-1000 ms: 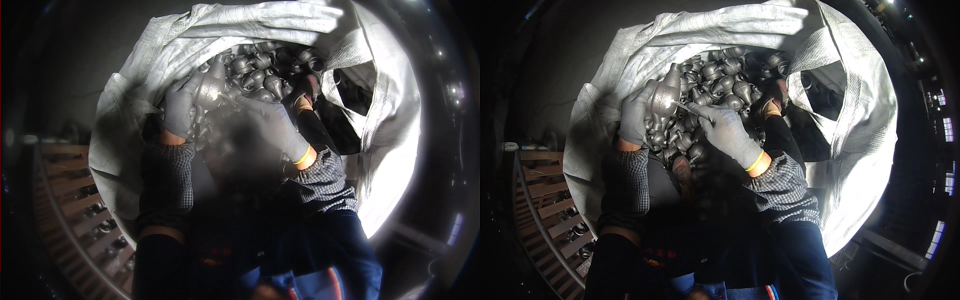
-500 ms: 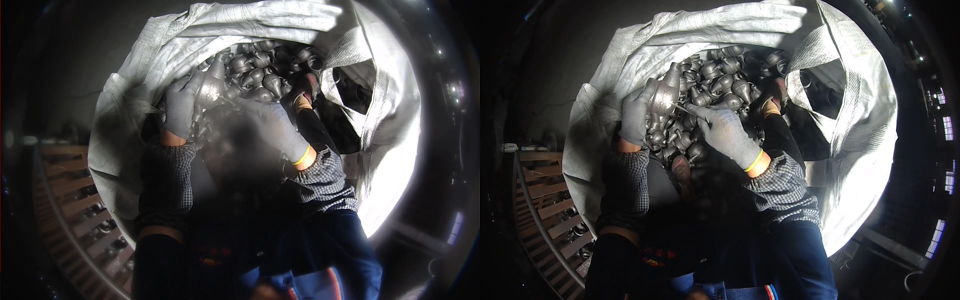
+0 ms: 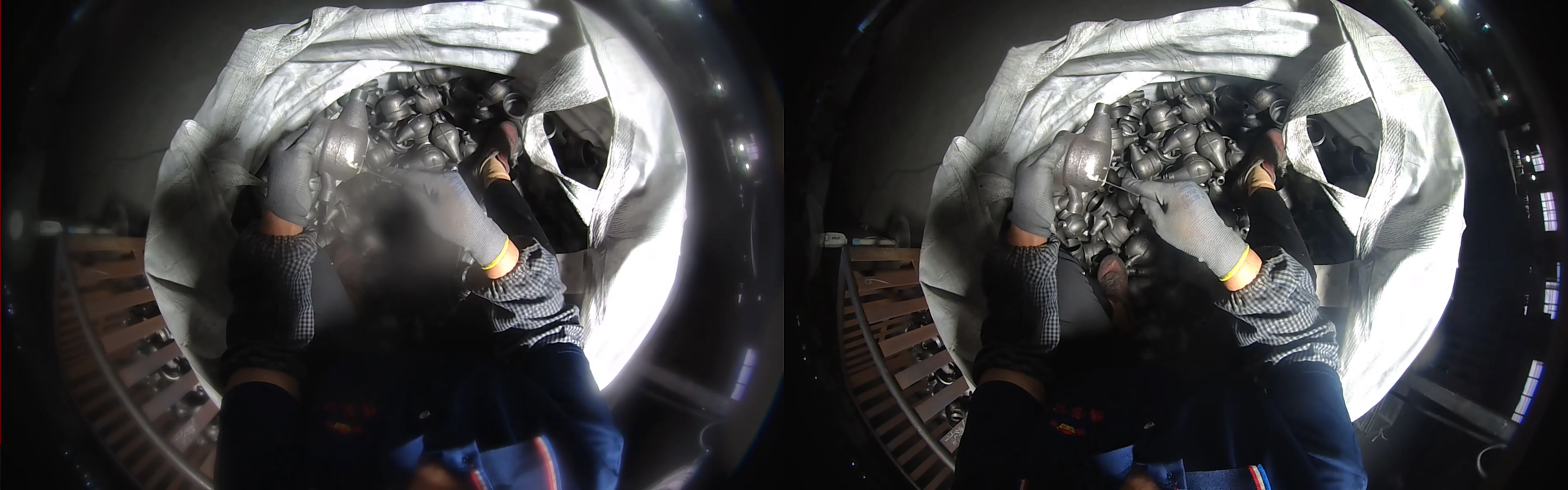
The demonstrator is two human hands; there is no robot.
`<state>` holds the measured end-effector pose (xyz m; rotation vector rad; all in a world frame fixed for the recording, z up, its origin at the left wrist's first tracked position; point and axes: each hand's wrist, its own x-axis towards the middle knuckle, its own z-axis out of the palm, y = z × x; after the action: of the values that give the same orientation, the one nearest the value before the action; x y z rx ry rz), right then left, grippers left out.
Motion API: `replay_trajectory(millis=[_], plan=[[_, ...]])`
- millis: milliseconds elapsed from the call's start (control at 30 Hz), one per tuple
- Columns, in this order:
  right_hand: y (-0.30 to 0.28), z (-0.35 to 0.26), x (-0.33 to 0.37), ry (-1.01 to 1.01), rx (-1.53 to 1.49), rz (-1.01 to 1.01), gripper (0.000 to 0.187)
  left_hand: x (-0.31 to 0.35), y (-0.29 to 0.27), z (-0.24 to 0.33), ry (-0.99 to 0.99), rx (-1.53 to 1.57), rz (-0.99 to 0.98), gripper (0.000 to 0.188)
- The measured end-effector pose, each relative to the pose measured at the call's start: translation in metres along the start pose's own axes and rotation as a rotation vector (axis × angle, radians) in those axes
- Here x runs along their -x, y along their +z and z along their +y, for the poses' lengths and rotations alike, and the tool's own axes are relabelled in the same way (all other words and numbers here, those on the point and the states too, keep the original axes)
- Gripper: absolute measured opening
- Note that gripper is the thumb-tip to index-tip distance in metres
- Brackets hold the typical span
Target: The person picks up metal pipe fittings or castings from a bulk bag and inspects them, occasionally using a file to clean them.
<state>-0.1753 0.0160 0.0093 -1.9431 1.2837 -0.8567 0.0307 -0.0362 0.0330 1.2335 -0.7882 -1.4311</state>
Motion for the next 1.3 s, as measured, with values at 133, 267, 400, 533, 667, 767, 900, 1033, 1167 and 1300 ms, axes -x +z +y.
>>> replay_trajectory(millis=[133, 267, 400, 533, 667, 767, 900, 1033, 1167, 1300], plan=[[-0.004, 0.0, -0.003, -0.013, -0.135, -0.009, 0.031, -0.004, -0.004, -0.004, -0.064, 0.14, -0.033, 0.027], [-0.007, 0.0, -0.006, 0.247, -0.514, -0.077, 0.037, -0.02, -0.013, -0.022, -0.147, 0.335, -0.105, 0.034], [0.001, -0.008, -0.01, 0.134, -0.461, 0.009, 0.043, -0.03, -0.019, -0.034, -0.246, 0.456, -0.184, 0.034], [0.003, -0.019, -0.012, 0.029, -0.189, 0.021, 0.054, -0.022, -0.011, -0.033, -0.298, 0.499, -0.224, 0.034], [0.014, -0.005, -0.014, -0.155, 0.105, 0.073, 0.054, -0.004, 0.003, -0.021, -0.294, 0.368, -0.146, 0.034], [0.014, -0.005, -0.013, -0.231, 0.36, 0.059, 0.053, -0.016, -0.011, -0.031, -0.344, 0.274, -0.256, 0.034], [0.014, -0.007, -0.011, -0.313, 0.604, 0.015, 0.052, -0.012, -0.015, -0.034, -0.339, 0.192, -0.265, 0.035], [0.015, -0.002, -0.009, -0.321, 0.633, -0.035, 0.053, -0.005, -0.004, -0.03, -0.384, 0.463, -0.363, 0.036], [0.014, -0.006, -0.006, -0.302, 0.572, -0.004, 0.052, -0.008, -0.005, -0.033, -0.328, 0.305, -0.34, 0.036], [0.016, -0.004, -0.013, -0.222, 0.375, 0.162, 0.049, -0.014, -0.012, -0.04, -0.237, 0.194, -0.387, 0.036]])
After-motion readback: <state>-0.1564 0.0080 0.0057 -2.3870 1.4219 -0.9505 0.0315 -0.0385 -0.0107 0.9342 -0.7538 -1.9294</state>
